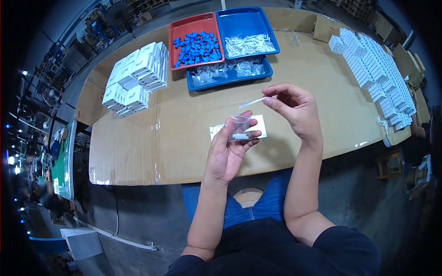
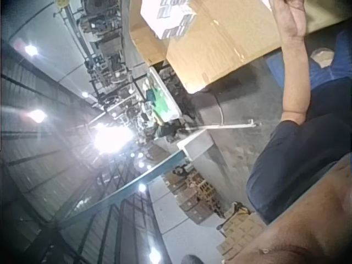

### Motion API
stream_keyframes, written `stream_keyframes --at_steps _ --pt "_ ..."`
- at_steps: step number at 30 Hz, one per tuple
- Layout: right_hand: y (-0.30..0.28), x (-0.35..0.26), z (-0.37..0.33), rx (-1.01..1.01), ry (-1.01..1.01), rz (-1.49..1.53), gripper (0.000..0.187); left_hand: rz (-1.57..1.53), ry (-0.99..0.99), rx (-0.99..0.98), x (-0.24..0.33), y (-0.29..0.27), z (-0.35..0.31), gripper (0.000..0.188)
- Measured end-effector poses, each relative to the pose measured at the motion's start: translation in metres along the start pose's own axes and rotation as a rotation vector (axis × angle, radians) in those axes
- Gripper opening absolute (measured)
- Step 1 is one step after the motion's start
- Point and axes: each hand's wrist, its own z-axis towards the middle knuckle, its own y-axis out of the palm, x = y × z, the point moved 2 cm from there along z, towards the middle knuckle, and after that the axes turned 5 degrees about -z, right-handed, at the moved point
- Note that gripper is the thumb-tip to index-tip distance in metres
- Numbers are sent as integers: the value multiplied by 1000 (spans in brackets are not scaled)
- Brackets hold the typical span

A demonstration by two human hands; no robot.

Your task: Assembling components into a small cardboard box, including placing an adhesive strip and electronic parts.

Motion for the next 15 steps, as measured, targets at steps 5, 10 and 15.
stream_keyframes --at_steps 5,10,15 --pt "-10 -12 -14 -161 40 -214 10 95 -77 100 -10 -1 -11 58" --pt "-11 -15 -17 -261 25 -326 10 98 -112 102 -12 -19 -13 54" --pt "-28 0 -20 -223 32 -276 11 118 -114 130 -15 -27 -18 53"
